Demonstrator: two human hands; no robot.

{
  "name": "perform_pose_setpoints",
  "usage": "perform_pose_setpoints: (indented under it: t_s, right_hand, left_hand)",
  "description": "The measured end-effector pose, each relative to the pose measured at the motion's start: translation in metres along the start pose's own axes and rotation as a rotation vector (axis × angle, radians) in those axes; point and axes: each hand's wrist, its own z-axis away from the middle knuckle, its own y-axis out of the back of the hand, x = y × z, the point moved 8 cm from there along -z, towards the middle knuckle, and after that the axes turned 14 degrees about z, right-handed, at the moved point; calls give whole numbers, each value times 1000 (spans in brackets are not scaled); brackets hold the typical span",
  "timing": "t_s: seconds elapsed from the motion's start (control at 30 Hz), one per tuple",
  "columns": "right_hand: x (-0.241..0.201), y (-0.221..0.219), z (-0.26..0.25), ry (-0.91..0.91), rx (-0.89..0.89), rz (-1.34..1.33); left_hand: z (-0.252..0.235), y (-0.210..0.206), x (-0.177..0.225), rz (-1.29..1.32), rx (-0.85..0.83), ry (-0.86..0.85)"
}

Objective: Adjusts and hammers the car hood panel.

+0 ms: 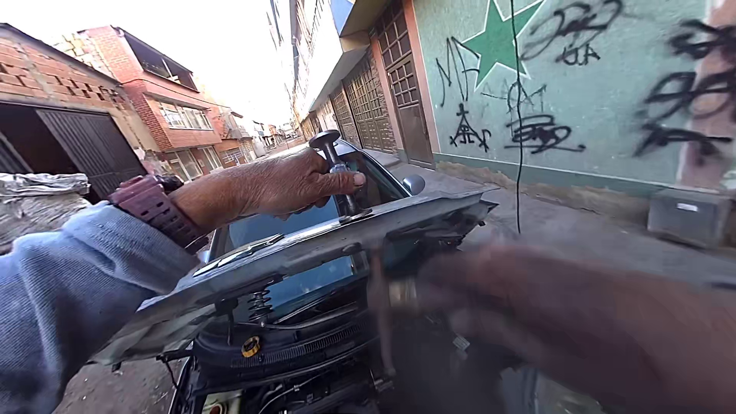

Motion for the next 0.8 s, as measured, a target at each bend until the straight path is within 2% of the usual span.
perform_pose_setpoints:
  t_s: [0.07,0.1,0.13,0.2,0.27,0.33,0.37,0.4,0.43,0.5,0.53,0.63,0.67,0.73,0.77,0.8]
  right_hand:
    - [-18,-15,4,74,-183,-77]
    - [-17,-11,3,71,-218,-121]
    - [-8,-1,1,41,-177,-164]
    - [15,19,-4,-64,-6,-89]
    - [8,16,-3,-57,12,16]
    - [-13,-4,2,17,-231,-126]
    - [-14,-6,3,31,-297,-184]
    - [-7,-2,1,21,-265,-226]
    - [6,6,-1,-4,-143,-219]
    - [22,21,-3,-73,18,-57]
    - [16,20,-4,-63,-10,-10]
    - [-11,10,-1,0,-266,-185]
    - [-4,15,-2,-28,-215,-204]
    - [19,36,-3,-123,61,-67]
    - [20,44,-3,-142,125,-22]
    - [12,44,-3,-99,118,-18]
  left_hand:
    - [-2,-3,-2,-39,-11,19]
    - [-3,-5,-1,-57,-12,26]
    - [-5,-9,1,-62,-14,22]
    - [-7,-11,4,-54,18,-3]
    - [-6,-4,8,-31,36,-10]
    - [-5,-3,8,-51,24,10]
    - [-6,-4,8,-87,15,20]
    - [-7,-6,7,-119,12,31]
    - [-7,-8,6,-141,11,41]
    - [-6,-7,9,-117,27,17]
    - [-5,-5,11,-94,35,7]
    - [-3,-6,10,-115,31,18]
    - [-4,-9,10,-133,22,24]
    - [-3,-13,10,-135,19,22]
    - [-2,-11,11,-117,29,16]
    - [-1,-8,11,-93,36,14]
